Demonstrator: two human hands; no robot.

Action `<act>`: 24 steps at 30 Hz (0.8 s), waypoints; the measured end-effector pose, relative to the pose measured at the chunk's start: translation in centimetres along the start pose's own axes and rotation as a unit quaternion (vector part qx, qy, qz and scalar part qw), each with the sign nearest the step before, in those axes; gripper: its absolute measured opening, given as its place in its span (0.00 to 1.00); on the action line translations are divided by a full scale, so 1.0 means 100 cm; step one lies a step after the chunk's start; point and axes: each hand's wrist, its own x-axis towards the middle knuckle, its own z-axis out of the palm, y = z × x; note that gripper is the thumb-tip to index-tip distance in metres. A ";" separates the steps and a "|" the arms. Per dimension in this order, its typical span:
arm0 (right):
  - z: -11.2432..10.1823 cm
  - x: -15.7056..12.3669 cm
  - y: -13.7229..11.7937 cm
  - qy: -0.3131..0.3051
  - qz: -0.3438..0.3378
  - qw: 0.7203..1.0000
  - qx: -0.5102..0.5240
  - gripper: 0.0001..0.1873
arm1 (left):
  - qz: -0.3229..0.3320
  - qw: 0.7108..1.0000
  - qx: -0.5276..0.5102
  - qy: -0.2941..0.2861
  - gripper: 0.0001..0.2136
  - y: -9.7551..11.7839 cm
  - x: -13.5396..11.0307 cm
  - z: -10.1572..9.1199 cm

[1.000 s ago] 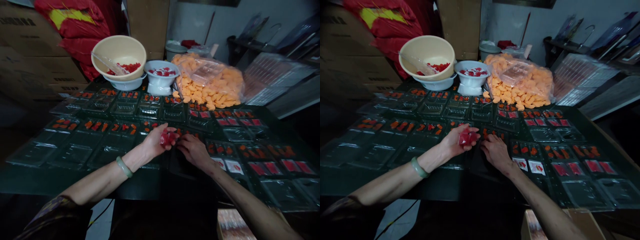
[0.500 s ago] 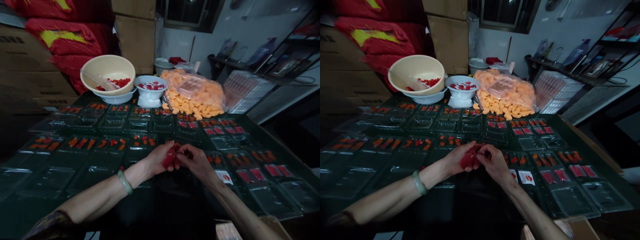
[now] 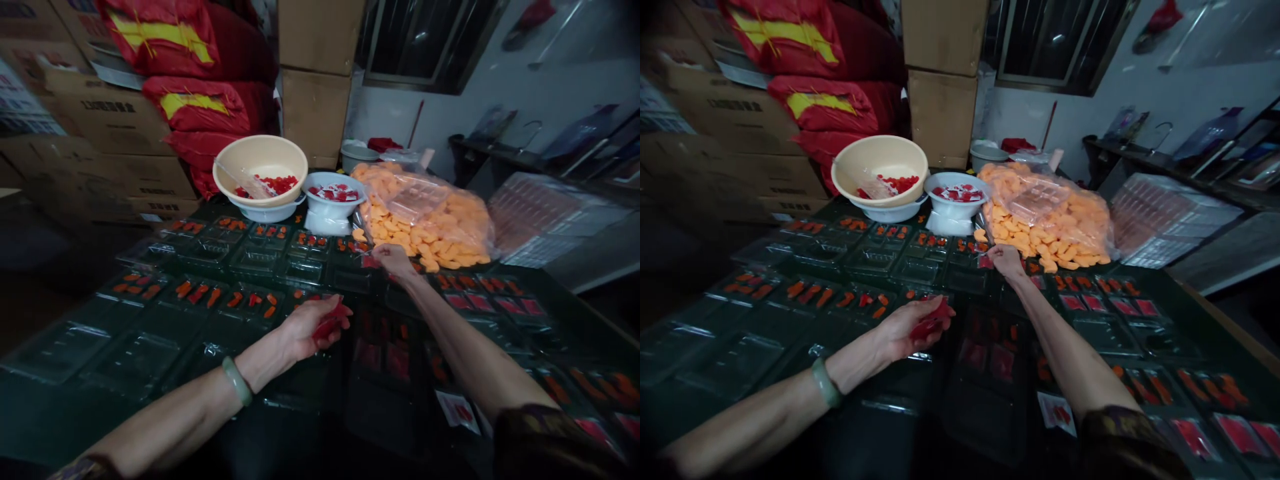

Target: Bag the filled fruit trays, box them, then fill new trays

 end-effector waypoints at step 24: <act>0.030 -0.026 -0.055 -0.142 0.036 0.989 -0.004 0.05 | -0.030 0.995 -0.080 -0.056 0.21 0.025 0.013 -0.022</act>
